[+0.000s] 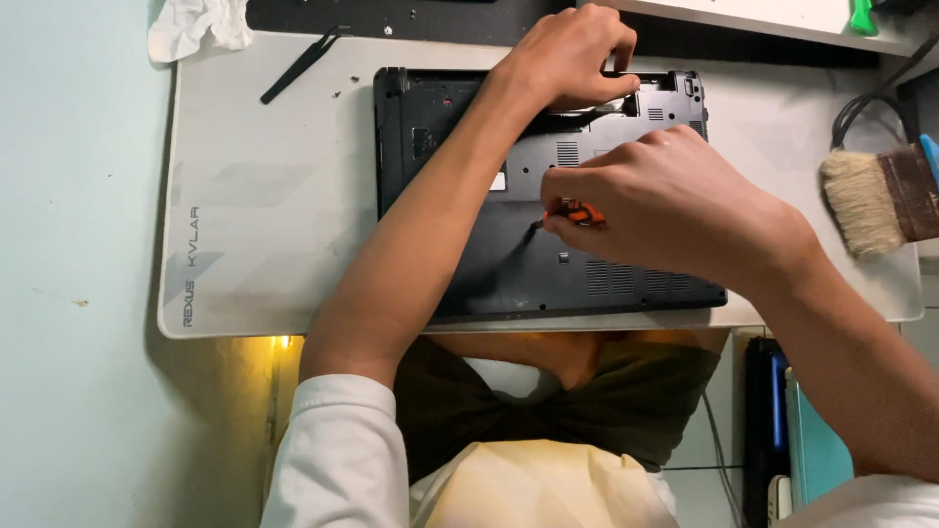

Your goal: Disassembling a laptop by removing screws from the back casing and cleaning internal components with a brush.

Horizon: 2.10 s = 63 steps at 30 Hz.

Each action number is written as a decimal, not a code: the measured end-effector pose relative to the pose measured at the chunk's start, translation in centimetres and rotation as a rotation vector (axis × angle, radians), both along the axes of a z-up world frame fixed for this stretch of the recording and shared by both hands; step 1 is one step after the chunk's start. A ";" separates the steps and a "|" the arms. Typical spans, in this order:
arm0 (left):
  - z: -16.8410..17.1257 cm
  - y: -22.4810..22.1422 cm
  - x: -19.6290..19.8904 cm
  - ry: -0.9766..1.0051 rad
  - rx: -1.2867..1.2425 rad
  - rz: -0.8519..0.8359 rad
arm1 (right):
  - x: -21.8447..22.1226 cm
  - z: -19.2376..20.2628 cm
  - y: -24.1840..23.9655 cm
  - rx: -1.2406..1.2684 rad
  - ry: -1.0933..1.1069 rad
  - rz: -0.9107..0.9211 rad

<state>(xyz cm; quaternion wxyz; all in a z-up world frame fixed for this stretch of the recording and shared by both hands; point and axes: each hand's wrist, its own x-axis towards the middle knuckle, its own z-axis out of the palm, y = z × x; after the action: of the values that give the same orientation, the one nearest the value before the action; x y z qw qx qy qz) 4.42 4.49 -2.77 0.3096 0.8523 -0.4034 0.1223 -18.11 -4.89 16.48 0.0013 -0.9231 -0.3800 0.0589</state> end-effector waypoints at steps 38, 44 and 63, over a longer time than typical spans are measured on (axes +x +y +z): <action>1.2 0.9 0.1 0.274 0.135 0.049 | 5.7 1.2 0.4 -0.272 -0.042 -0.233; 2.9 1.2 -0.9 0.355 0.158 0.071 | 5.0 1.1 1.8 -0.261 -0.105 -0.145; 1.9 0.8 -0.1 0.316 0.128 0.017 | 5.2 1.6 4.2 -0.258 -0.049 0.024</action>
<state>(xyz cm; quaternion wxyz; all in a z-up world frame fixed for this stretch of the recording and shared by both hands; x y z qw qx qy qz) 4.34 5.33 -0.86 0.3131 0.8823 -0.3495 -0.0365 -12.91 -0.64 18.10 -0.1276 -0.9122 -0.3800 0.0849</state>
